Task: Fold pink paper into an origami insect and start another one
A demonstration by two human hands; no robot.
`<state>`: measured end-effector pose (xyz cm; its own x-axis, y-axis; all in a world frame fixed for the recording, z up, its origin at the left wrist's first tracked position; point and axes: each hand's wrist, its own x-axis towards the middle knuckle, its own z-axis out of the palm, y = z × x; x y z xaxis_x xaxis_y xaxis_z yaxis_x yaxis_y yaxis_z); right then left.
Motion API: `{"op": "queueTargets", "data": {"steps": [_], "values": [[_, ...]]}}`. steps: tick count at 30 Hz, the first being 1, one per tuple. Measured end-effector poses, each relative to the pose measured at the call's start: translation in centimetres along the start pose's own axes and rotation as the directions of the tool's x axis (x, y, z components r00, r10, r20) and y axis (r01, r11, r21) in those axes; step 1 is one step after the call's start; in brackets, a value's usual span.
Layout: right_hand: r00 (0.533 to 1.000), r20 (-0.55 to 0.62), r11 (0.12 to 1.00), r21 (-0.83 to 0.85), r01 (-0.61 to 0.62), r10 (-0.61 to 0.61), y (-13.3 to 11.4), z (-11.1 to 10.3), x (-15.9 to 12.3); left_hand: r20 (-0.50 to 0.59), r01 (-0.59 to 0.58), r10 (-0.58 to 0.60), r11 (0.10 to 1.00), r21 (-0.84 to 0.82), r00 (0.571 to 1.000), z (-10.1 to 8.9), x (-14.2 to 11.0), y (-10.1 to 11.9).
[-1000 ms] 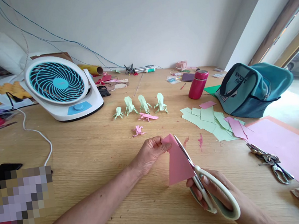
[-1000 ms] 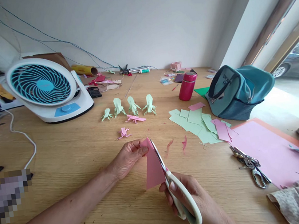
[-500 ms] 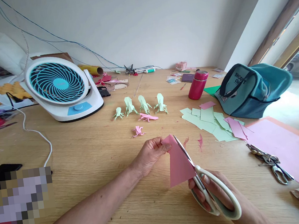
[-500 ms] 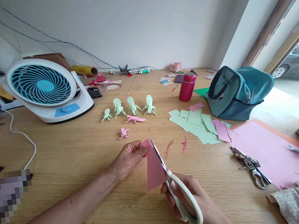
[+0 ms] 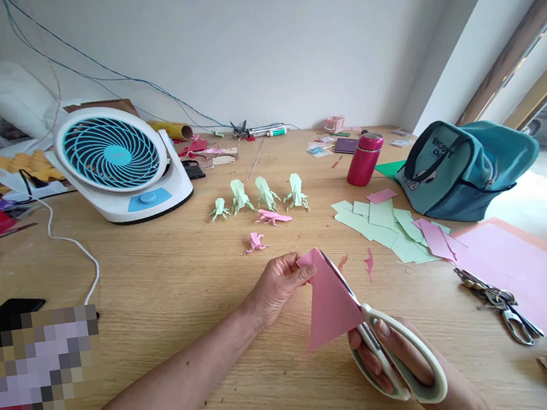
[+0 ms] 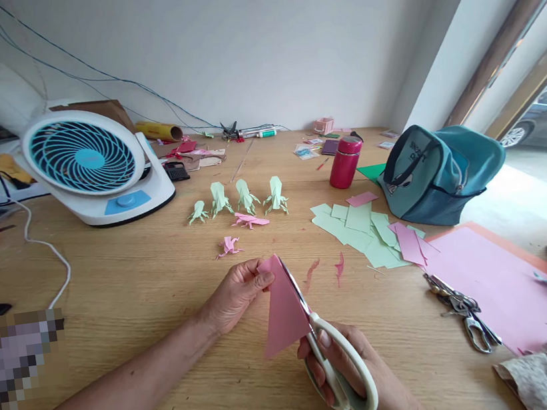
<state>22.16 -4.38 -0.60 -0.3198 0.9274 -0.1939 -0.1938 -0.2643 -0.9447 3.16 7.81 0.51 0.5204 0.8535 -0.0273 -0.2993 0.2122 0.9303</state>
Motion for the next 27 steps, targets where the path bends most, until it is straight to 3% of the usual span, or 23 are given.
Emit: {"op": "queueTargets", "data": {"steps": [7, 18, 27], "values": [[0.998, 0.063, 0.999, 0.042, -0.017, 0.015, 0.7, -0.3, 0.2, 0.018, 0.094, -0.093, 0.993, -0.073, 0.995, 0.2, -0.3, 0.2], [0.995, 0.103, 0.998, 0.059, 0.001, -0.007, 1.1, -0.4, 0.0, -0.040, 0.102, -0.104, 0.994, -0.049, 0.994, 0.0, -0.2, 0.1], [0.999, 0.045, 1.000, -0.010, -0.014, 0.014, 0.1, 0.2, 0.1, -0.053, 0.089, -0.089, 0.996, 0.005, 0.995, 0.1, -0.2, 0.3]]}}
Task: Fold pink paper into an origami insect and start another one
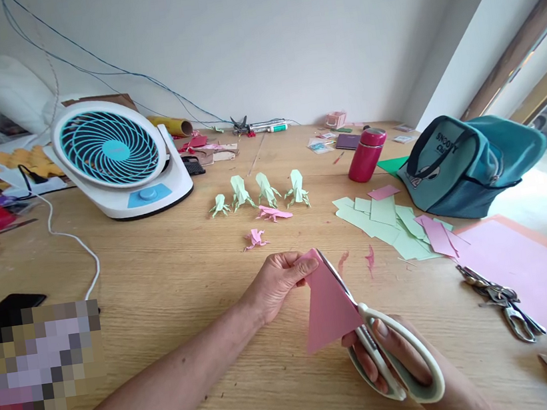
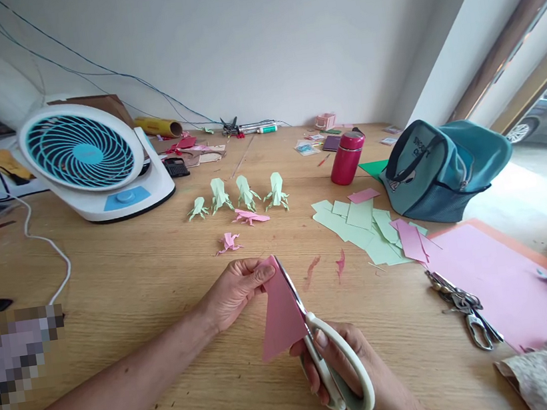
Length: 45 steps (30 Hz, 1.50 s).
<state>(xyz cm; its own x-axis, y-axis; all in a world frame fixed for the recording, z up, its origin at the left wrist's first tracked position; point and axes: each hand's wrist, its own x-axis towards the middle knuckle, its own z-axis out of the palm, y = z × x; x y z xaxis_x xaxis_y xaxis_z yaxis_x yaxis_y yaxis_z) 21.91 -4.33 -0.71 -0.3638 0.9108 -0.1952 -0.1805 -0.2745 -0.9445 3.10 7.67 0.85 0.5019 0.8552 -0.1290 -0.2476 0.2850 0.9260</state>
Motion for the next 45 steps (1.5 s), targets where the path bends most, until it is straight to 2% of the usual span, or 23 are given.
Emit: {"op": "queueTargets", "data": {"steps": [12, 21, 28, 35, 40, 45], "values": [[0.998, -0.056, 0.999, -0.031, 0.030, -0.031, -0.07, 0.41, 0.17, -0.004, -0.023, 0.024, 0.998, 0.053, 1.000, -0.15, 0.17, -0.15], [0.994, -0.108, 0.999, -0.024, -0.024, 0.021, -0.71, 0.88, 0.11, 0.022, -0.058, 0.056, 0.995, 0.079, 0.998, -0.22, 0.27, -0.06], [0.998, -0.054, 1.000, -0.017, 0.019, -0.019, -0.01, 0.51, 0.07, 0.041, -0.059, 0.057, 0.996, 0.068, 0.998, 0.00, 0.04, 0.19], [0.999, -0.036, 0.995, -0.100, 0.032, -0.036, -0.73, 0.83, 0.22, 0.090, -0.050, 0.045, 0.997, 0.053, 0.995, 0.46, -0.30, 0.30], [0.997, -0.049, 0.992, -0.117, 0.049, -0.055, -0.71, 0.75, 0.26, 0.086, -0.055, 0.050, 0.997, 0.056, 0.995, 0.40, -0.28, 0.35], [0.999, -0.013, 0.988, -0.149, 0.040, -0.042, -0.87, 0.63, 0.06, 0.073, -0.039, 0.033, 0.997, 0.073, 0.997, 0.37, -0.36, 0.55]]}}
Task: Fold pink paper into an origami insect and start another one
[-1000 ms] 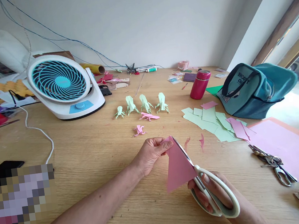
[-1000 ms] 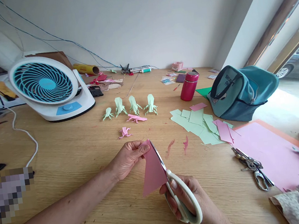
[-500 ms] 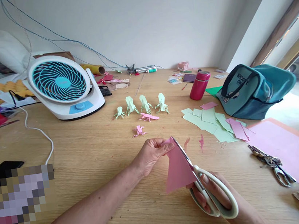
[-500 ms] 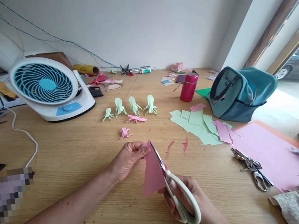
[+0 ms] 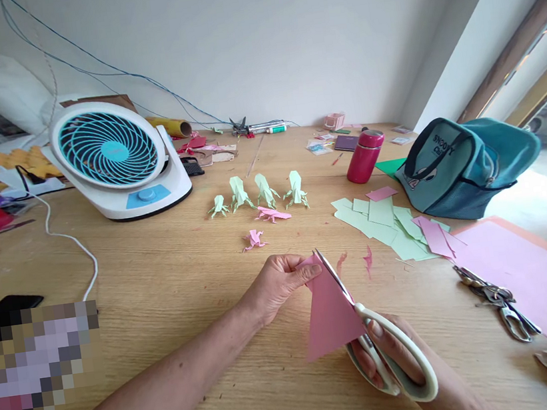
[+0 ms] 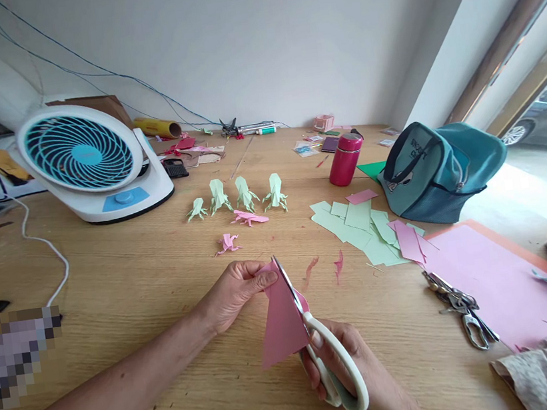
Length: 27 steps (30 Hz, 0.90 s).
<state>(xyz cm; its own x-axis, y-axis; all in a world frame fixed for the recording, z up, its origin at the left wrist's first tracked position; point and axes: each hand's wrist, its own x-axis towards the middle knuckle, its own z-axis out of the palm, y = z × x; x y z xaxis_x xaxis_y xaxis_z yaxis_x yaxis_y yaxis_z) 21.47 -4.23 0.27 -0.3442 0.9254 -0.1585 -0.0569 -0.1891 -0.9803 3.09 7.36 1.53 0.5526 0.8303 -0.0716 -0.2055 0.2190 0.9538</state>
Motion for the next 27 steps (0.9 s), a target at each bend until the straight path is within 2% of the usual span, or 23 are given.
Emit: {"op": "queueTargets", "data": {"steps": [15, 27], "values": [[0.999, -0.047, 0.999, -0.049, -0.004, 0.001, -0.29, 0.11, -0.09, -0.008, 0.004, -0.004, 1.000, 0.007, 1.000, 0.02, 0.06, 0.02], [0.995, -0.102, 1.000, 0.002, -0.005, 0.005, -0.11, -0.16, -0.27, 0.031, 0.035, -0.036, 0.999, 0.013, 0.999, 0.25, -0.21, -0.15]]}}
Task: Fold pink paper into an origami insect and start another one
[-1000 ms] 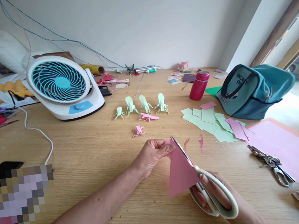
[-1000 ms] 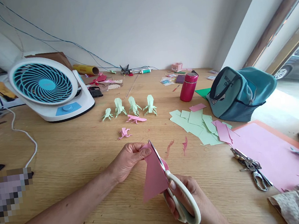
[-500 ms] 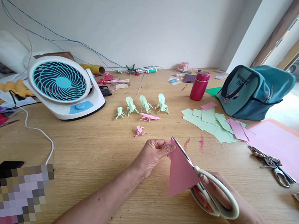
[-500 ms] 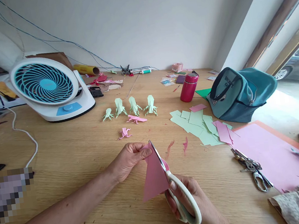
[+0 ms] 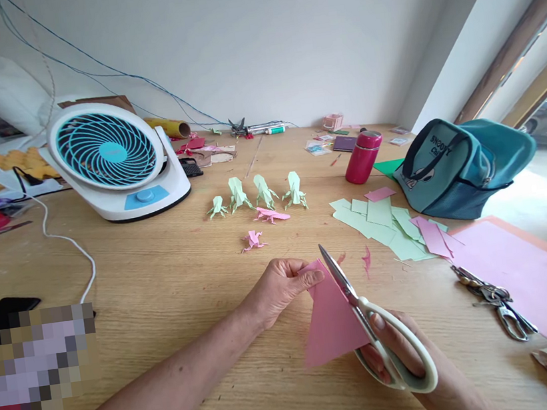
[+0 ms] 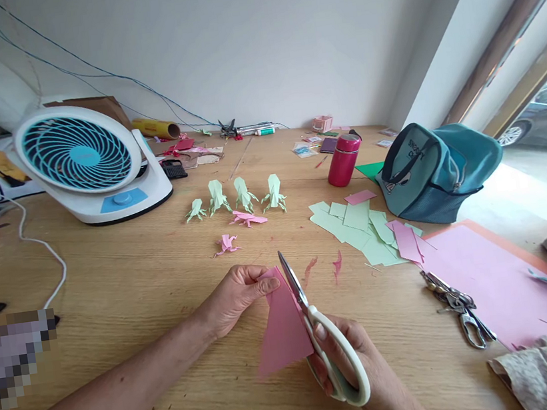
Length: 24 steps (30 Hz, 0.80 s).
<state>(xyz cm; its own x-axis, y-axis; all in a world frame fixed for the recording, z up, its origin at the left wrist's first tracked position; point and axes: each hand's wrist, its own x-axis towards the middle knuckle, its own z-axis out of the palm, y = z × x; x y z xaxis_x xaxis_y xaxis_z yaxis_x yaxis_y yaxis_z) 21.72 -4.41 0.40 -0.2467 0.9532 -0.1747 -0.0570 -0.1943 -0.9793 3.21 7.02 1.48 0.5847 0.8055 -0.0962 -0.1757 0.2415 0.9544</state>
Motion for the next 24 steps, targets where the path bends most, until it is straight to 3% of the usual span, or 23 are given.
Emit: {"op": "queueTargets", "data": {"steps": [5, 8, 9, 11, 13, 15, 19, 22, 24], "values": [[0.998, -0.054, 1.000, -0.023, 0.013, -0.015, -0.3, -1.4, 0.2, -0.041, 0.017, -0.017, 1.000, -0.011, 0.999, -0.1, 0.1, -0.2], [0.993, -0.118, 0.959, -0.282, -0.006, -0.029, -0.5, -3.2, 0.4, -0.077, 0.023, -0.024, 1.000, -0.016, 0.997, -0.4, 0.4, -0.3], [0.986, -0.151, 0.891, -0.455, -0.007, -0.069, -0.5, -3.8, 0.5, -0.092, 0.021, -0.023, 1.000, -0.017, 0.996, -0.5, 0.5, -0.4], [0.940, -0.240, 0.614, -0.788, -0.043, -0.242, -0.4, -5.1, 0.7, -0.118, 0.013, -0.015, 1.000, -0.018, 0.993, -0.7, 0.7, -0.4], [0.912, -0.206, 0.352, -0.933, -0.075, -0.353, -0.3, -6.2, 0.9, -0.138, 0.008, -0.011, 1.000, -0.022, 0.990, -0.8, 0.8, -0.4], [0.900, -0.192, 0.177, -0.975, -0.131, -0.391, -0.3, -7.0, 1.1, -0.152, 0.011, -0.015, 1.000, -0.027, 0.988, -1.0, 0.9, -0.4], [0.897, -0.226, 0.020, -0.972, -0.236, -0.381, -0.5, -8.2, 1.3, -0.164, 0.026, -0.034, 0.998, -0.051, 0.986, -1.3, 1.0, -0.8], [0.886, -0.247, -0.029, -0.959, -0.281, -0.392, -0.4, -9.4, 1.3, -0.173, 0.036, -0.049, 0.996, -0.078, 0.984, -1.6, 1.1, -1.1], [0.874, -0.251, -0.016, -0.959, -0.283, -0.417, -0.3, -10.1, 1.3, -0.175, 0.041, -0.057, 0.995, -0.096, 0.983, -1.7, 1.1, -1.2]]}}
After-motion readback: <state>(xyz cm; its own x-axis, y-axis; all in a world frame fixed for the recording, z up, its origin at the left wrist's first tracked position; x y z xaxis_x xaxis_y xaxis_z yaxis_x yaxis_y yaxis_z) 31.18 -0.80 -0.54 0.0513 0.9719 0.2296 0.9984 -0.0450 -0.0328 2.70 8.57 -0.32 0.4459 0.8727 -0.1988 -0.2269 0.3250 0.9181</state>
